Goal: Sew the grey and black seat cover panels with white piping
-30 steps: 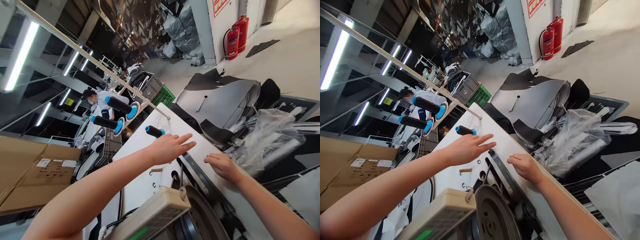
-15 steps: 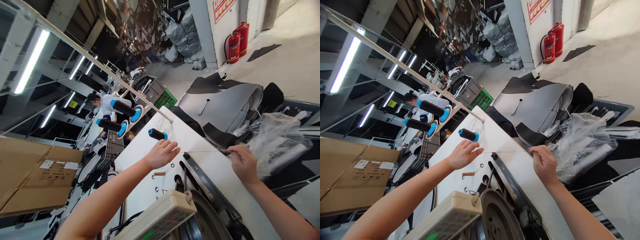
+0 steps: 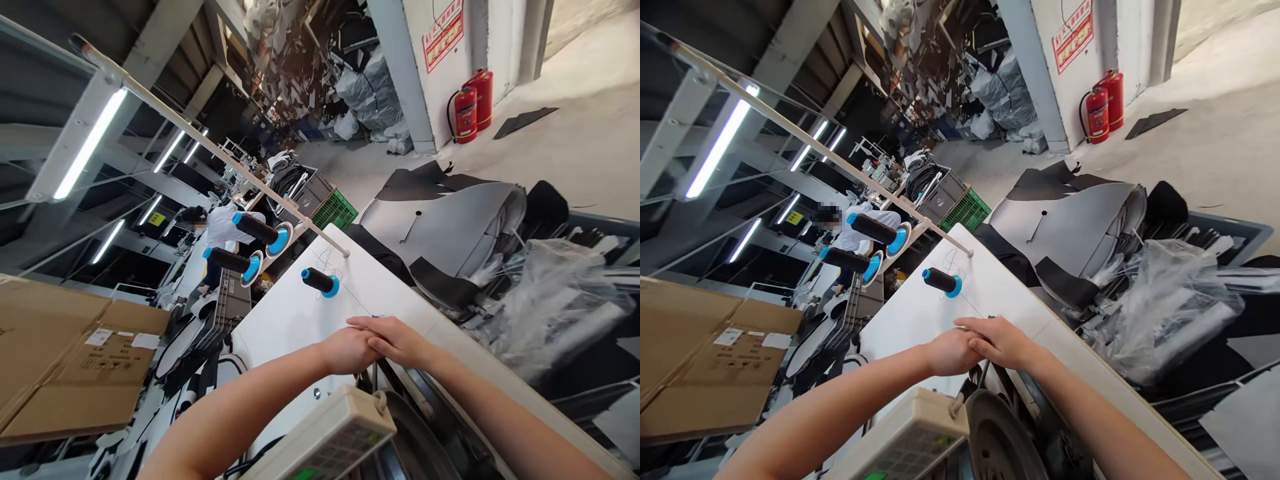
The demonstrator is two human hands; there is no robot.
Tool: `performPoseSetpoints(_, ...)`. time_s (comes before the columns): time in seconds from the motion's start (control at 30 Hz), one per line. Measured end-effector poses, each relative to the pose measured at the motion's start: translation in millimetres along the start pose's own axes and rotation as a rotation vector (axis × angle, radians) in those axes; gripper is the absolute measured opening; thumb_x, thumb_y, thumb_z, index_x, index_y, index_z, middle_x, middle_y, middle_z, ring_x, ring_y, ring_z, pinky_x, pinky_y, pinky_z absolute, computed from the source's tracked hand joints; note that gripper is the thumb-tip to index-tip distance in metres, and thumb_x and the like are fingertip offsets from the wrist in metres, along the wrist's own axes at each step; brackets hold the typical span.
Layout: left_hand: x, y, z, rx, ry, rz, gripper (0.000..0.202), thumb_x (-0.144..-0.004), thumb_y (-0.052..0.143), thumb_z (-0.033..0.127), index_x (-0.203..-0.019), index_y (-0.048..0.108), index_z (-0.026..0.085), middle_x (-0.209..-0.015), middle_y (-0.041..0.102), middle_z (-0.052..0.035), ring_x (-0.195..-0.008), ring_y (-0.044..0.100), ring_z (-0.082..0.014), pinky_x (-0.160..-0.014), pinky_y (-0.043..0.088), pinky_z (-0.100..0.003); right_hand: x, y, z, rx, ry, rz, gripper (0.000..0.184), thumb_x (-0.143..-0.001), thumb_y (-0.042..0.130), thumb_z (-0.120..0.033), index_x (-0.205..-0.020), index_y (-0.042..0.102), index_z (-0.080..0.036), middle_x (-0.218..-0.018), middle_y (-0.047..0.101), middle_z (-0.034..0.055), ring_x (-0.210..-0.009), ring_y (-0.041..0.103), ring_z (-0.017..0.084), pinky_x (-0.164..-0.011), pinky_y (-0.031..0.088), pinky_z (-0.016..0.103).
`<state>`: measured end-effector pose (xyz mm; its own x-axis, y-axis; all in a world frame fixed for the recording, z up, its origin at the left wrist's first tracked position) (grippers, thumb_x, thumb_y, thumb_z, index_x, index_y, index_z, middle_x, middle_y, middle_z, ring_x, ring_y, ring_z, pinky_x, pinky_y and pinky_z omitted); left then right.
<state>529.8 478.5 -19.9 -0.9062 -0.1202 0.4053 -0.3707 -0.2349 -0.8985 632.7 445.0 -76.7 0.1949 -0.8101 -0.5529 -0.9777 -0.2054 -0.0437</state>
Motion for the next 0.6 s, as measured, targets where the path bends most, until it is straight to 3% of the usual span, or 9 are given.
performPoseSetpoints(0.1,2.2,0.7,-8.5,0.202,-0.128,0.191,0.019,-0.087,0.047,0.012,-0.089,0.066,0.014,-0.099,0.06,-0.0074,-0.094,0.058,-0.0152,-0.082,0.05,-0.024,11.7,-6.7,23.9,0.031,0.138,0.04,0.049,-0.091,0.048,-0.042,-0.134,0.044,-0.019,-0.073,0.065,0.0001,-0.058,0.058,0.015,-0.054,0.046,0.025)
performPoseSetpoints(0.2,-2.0,0.0,-22.1,0.385,-0.375,0.348,0.02,-0.087,0.049,0.016,-0.086,0.068,0.015,-0.09,0.056,-0.006,-0.083,0.057,-0.0142,-0.078,0.049,-0.025,18.8,-14.9,42.7,0.065,0.222,0.095,0.04,-0.088,0.053,-0.037,-0.123,0.055,-0.019,-0.056,0.055,-0.0048,-0.047,0.049,0.011,-0.046,0.04,0.022)
performPoseSetpoints(0.37,-16.2,3.7,-37.9,0.579,-0.723,0.236,0.013,-0.081,0.059,0.02,-0.072,0.068,0.016,-0.082,0.056,-0.0019,-0.07,0.053,-0.0125,-0.071,0.043,-0.026,21.8,-24.8,61.1,0.146,0.234,0.218,0.028,-0.089,0.05,-0.039,-0.09,0.069,-0.019,-0.062,0.054,0.0003,-0.052,0.047,0.012,-0.05,0.04,0.024)
performPoseSetpoints(0.6,-18.1,18.8,-47.0,0.817,-0.901,0.151,0.016,-0.077,0.056,0.029,-0.07,0.059,0.015,-0.063,0.051,0.0018,-0.051,0.042,-0.0092,-0.047,0.033,-0.022,27.6,-26.1,64.0,0.241,0.13,0.251,0.029,-0.091,0.049,-0.041,-0.086,0.07,-0.022,-0.067,0.056,0.0014,-0.053,0.049,0.01,-0.052,0.041,0.023)
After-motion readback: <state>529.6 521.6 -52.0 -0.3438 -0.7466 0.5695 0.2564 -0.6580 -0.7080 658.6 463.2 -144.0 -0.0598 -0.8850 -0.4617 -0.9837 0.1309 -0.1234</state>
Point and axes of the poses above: each hand's wrist, its own x-axis away from the middle knuckle, its own y-axis out of the palm, z = x × y, the point moved 3 cm from there along -x, towards the middle knuckle
